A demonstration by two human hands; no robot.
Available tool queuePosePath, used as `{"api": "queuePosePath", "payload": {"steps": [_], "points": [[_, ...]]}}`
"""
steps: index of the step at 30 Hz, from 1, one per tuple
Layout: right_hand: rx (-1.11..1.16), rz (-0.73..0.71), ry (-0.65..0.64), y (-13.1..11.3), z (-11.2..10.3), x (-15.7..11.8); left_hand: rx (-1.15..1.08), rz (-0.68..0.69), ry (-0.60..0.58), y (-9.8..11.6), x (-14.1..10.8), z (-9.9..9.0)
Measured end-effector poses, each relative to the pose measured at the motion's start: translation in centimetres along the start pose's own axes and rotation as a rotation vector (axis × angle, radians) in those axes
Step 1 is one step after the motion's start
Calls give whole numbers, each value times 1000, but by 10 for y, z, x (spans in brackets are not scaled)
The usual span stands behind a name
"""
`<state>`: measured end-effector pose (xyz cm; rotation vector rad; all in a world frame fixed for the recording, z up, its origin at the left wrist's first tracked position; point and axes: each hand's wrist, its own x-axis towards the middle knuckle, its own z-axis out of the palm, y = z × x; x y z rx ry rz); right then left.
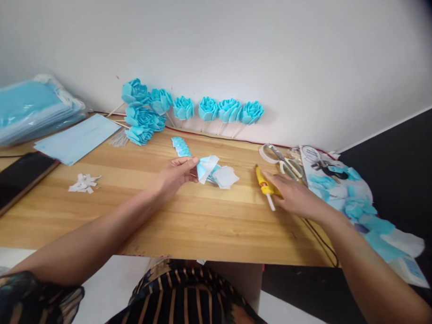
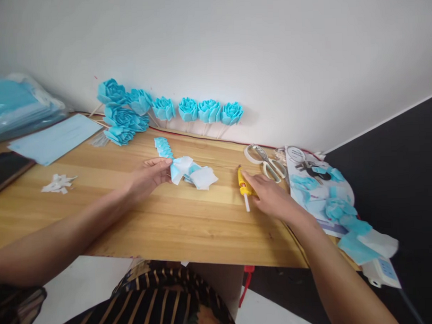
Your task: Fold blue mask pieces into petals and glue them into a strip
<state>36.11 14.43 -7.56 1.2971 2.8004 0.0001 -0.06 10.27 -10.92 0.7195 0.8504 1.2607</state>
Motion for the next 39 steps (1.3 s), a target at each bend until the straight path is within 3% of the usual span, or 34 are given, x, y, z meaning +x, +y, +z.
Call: {"api": "queuePosePath", "payload": {"steps": [3,7,13,17,21,24,29,39], "points": [[91,-34,28,-13,-22,1,27,-17,-8,-2,-1,1],[264,-21,292,-60,-37,26,63,-35,-26,-4,-2,2],[377,-214,585,-115,-21,74,83,-28,-40,-3,-2,2],[348,-300,685,-128,-13,90,112,-42,-24,-4,-2,2],[347,-272,795,-134,-6,96,151,-53,-23,-4,-4,3],[375,-263,821,-135,0,95,202,-52,-31,-3,-5,3],[410,-239,757,-135,4,90,249,-22,-41,-1,-6,6],[431,-305,680,-141,6,86,190,-24,-10,-7,-5,2]]}}
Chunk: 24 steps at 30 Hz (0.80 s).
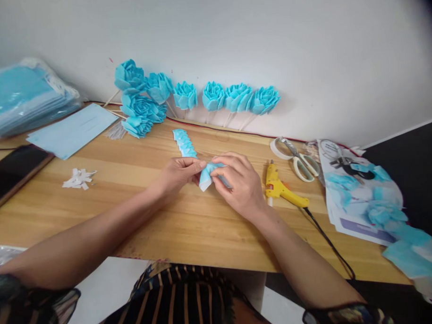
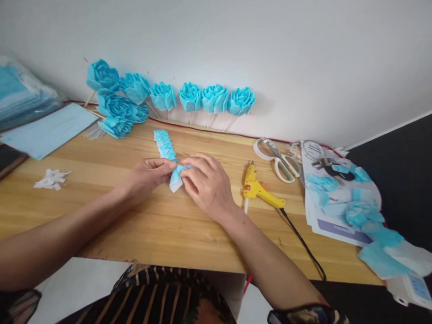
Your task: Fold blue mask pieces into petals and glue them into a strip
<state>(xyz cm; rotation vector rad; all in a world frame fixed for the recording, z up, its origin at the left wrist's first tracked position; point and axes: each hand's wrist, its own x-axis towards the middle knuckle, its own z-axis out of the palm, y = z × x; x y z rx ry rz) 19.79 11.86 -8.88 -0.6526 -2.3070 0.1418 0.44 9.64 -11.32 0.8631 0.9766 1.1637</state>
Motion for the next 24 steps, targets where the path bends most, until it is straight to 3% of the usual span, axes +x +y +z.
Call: {"api": "queuePosePath", "payload": {"steps": [2,7,10,15,24], "points": [[119,87,18,0,-3,-1,3,11,33,0,1,0],[562,493,110,5,-7,-2,5,15,79,3,0,1],[734,618,35,8,-3,-2,28,29,80,3,0,2],[895,678,-84,6,7,-4,116,97,59,4,-2,3],[912,725,-119,1,12,-4,239,153,18,4,-5,4]]}}
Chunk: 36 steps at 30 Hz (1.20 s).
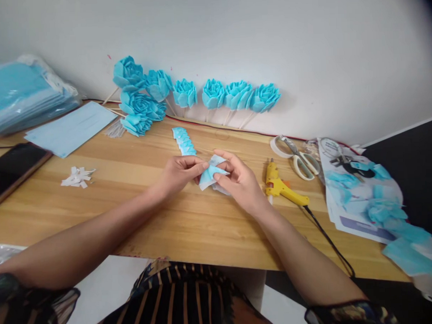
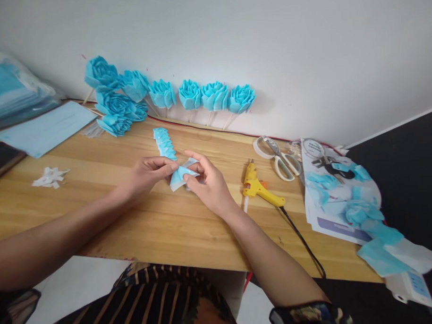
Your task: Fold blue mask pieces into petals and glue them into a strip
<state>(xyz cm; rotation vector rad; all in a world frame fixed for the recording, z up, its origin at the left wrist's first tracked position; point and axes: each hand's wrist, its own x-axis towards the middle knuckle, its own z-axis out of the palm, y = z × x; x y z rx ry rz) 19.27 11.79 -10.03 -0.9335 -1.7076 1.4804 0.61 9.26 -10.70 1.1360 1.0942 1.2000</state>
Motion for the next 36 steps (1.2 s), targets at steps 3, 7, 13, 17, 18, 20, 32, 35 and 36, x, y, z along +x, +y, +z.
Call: {"api": "queuePosePath", "payload": {"steps": [3,7,13,17,18,20,32,35,36], "points": [[-4,0,41,-2,0,0,14,-2,-28,2,0,0],[-53,-41,96,-3,-4,1,-46,-23,-76,6,0,1],[-90,-78,116,-1,-9,3,-134,-56,-105,2,3,-3],[-119,-86,110,-2,-9,3,-105,-56,-113,0,3,-5],[-122,-88,107,-2,-9,2,-94,-55,-111,1,3,-5],[-127,-91,101,-3,-8,1,-72,-54,-110,3,3,-3],[-124,-82,58,-3,-7,-1,-19,2,-89,6,-2,2],[-133,-79,48,-4,-7,-2,-7,17,-91,7,-2,3],[-137,-83,46,-4,-7,-2,0,21,-90,7,-2,3]]}}
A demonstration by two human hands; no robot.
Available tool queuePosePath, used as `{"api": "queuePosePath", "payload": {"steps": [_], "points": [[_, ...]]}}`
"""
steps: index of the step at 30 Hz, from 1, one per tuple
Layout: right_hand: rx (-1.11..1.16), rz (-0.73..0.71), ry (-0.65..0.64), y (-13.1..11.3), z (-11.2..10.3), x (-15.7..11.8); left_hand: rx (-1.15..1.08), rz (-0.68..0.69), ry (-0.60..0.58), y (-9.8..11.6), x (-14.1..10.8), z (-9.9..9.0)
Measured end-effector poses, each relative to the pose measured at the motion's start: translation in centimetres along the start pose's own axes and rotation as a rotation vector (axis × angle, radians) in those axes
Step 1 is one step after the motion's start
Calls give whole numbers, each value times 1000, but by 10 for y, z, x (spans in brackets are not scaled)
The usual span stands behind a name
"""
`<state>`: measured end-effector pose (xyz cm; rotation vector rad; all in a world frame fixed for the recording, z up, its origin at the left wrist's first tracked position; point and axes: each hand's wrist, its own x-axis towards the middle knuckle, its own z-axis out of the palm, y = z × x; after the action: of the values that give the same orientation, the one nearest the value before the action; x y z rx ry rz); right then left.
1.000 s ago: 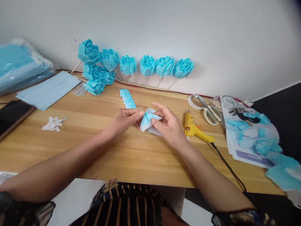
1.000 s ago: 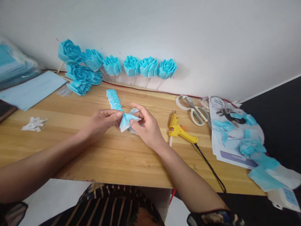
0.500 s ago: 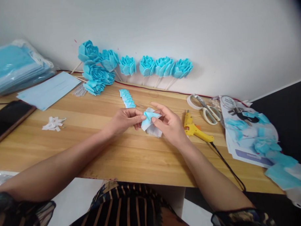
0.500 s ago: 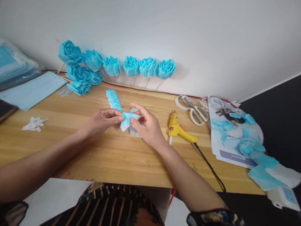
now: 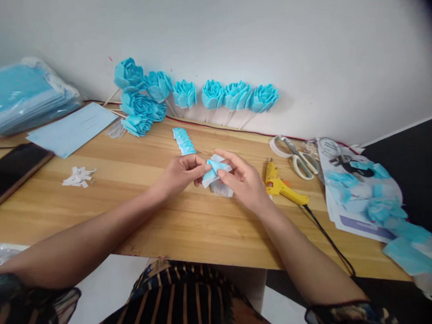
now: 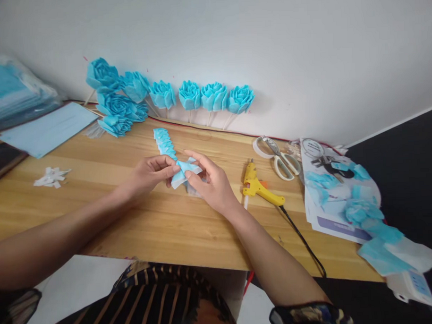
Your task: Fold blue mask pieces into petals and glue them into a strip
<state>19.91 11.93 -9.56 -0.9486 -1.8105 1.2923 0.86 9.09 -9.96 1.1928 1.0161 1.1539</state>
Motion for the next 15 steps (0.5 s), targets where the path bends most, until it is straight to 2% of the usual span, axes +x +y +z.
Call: {"api": "queuePosePath", "payload": {"steps": [15], "points": [[-49,-17,20,-1,0,1,71,75,-46,-3,2,-2]]}}
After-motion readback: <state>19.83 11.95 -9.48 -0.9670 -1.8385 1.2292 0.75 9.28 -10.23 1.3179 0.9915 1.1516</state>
